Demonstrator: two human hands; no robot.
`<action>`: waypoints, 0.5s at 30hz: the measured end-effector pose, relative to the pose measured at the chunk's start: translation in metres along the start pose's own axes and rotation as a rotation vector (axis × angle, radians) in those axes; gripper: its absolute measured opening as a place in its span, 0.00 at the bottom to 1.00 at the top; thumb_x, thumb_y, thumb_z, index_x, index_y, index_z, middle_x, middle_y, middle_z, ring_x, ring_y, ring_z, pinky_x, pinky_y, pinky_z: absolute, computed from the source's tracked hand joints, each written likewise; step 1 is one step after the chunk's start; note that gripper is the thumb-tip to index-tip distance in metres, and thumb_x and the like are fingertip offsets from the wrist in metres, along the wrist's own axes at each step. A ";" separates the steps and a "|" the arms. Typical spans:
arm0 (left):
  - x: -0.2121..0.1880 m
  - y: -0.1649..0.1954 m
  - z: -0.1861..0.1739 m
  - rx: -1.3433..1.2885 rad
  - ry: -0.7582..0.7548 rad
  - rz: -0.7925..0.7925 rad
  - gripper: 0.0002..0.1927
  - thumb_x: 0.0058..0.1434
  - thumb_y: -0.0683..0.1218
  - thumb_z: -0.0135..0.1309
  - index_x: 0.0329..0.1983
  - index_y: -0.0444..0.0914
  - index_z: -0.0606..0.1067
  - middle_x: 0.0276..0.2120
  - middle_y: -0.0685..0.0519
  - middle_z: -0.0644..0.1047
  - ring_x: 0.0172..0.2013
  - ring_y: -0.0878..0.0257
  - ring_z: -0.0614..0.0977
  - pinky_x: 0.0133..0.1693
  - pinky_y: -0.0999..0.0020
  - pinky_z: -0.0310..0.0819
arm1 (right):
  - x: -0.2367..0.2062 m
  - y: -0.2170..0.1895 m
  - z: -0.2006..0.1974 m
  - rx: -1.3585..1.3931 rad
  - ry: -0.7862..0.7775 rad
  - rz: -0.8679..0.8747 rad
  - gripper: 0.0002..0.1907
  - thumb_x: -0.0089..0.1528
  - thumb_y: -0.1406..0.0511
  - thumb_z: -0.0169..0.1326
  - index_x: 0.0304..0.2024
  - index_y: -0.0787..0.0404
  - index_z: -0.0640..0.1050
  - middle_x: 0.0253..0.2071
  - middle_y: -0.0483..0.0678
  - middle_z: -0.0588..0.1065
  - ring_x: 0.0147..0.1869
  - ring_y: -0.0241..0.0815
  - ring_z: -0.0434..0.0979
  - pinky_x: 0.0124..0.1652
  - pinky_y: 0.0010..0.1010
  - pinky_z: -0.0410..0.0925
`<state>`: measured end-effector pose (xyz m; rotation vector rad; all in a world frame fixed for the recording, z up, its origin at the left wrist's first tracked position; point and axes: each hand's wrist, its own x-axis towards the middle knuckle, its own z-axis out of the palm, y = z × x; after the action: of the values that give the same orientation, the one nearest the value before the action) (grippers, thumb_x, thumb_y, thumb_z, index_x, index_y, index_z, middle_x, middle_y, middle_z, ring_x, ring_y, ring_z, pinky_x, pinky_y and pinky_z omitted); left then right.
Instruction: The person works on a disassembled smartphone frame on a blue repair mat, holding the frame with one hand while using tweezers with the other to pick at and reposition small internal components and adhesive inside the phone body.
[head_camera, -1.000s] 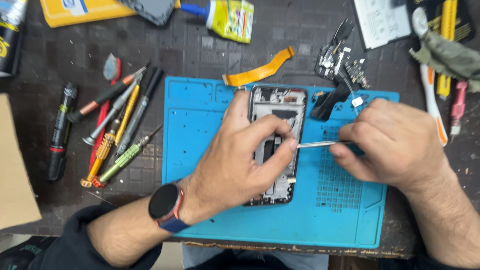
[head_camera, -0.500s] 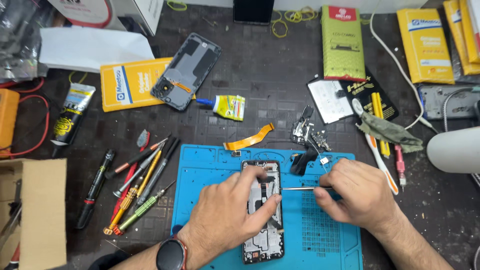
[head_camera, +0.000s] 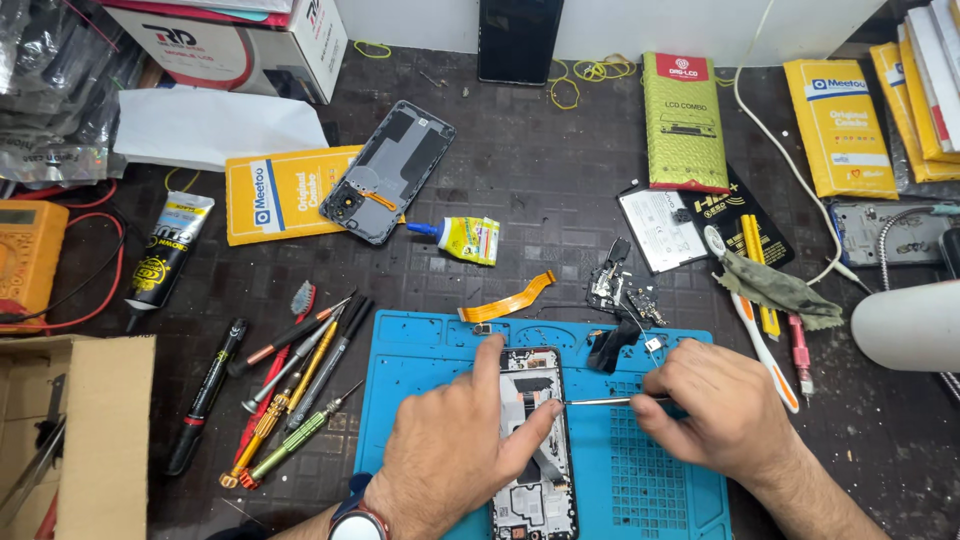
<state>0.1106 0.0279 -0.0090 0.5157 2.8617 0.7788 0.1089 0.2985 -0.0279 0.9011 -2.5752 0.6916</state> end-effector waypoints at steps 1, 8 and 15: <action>-0.001 -0.001 -0.001 0.021 -0.024 -0.023 0.45 0.59 0.66 0.57 0.63 0.25 0.64 0.17 0.43 0.78 0.15 0.50 0.82 0.17 0.55 0.76 | 0.000 -0.001 0.000 -0.002 -0.005 -0.006 0.13 0.54 0.60 0.64 0.25 0.59 0.74 0.21 0.45 0.69 0.25 0.44 0.72 0.24 0.36 0.66; 0.000 0.001 -0.001 0.032 -0.075 -0.081 0.43 0.62 0.62 0.55 0.69 0.26 0.62 0.20 0.44 0.79 0.18 0.51 0.83 0.20 0.56 0.77 | 0.000 -0.007 0.003 -0.012 -0.066 -0.022 0.13 0.52 0.61 0.67 0.33 0.58 0.78 0.23 0.44 0.68 0.26 0.44 0.72 0.26 0.37 0.66; -0.005 -0.002 0.017 -0.138 0.286 0.379 0.30 0.60 0.51 0.57 0.61 0.29 0.69 0.39 0.45 0.79 0.37 0.52 0.81 0.35 0.61 0.77 | -0.011 0.003 0.002 -0.230 -0.044 -0.127 0.16 0.53 0.63 0.65 0.43 0.54 0.81 0.30 0.41 0.71 0.37 0.45 0.72 0.43 0.45 0.65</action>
<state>0.1181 0.0320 -0.0245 1.0216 2.9684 1.1876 0.1147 0.3045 -0.0350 1.0011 -2.5430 0.3356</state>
